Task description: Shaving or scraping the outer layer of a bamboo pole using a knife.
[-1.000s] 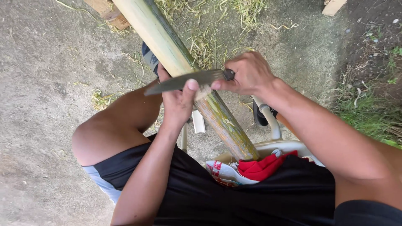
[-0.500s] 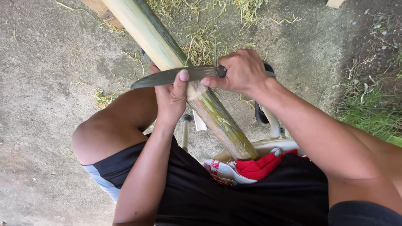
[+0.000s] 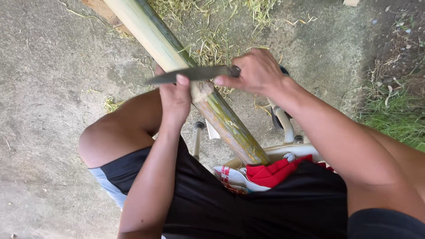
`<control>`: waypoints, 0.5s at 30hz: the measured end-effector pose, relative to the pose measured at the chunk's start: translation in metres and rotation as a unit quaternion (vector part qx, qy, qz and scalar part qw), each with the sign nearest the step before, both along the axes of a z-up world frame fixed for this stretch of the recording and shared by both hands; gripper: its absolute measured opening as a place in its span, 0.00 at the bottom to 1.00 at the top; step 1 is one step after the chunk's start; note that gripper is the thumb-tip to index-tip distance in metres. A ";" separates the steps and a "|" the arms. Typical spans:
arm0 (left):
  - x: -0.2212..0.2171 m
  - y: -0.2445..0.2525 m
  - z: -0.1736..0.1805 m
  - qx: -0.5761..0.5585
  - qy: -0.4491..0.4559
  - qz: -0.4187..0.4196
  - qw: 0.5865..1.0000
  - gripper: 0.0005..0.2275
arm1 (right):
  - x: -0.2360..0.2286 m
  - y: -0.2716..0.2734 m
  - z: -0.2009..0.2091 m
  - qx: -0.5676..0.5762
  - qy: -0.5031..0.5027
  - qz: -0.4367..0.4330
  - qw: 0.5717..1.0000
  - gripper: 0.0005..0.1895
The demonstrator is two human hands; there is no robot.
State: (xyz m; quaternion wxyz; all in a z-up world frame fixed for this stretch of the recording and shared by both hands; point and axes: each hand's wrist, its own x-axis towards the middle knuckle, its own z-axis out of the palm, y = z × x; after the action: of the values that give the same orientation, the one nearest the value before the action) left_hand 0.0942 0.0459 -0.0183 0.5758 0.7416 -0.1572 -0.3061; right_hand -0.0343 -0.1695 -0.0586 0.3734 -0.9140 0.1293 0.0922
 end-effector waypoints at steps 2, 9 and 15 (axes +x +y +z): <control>-0.009 -0.002 0.006 -0.026 -0.047 -0.020 0.998 0.43 | -0.010 -0.004 0.004 -0.015 -0.017 0.021 1.000 0.47; -0.005 0.004 -0.002 -0.075 0.041 0.006 0.996 0.46 | -0.001 -0.001 0.004 -0.017 0.024 0.017 0.999 0.47; 0.010 -0.001 -0.003 0.025 0.009 -0.020 0.999 0.37 | 0.022 0.006 0.006 -0.008 -0.007 -0.013 1.000 0.47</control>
State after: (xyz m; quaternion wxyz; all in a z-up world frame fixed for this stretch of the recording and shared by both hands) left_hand 0.1041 0.0453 -0.0216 0.5523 0.7495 -0.1591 -0.3285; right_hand -0.0123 -0.1633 -0.0524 0.3687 -0.9156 0.1392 0.0795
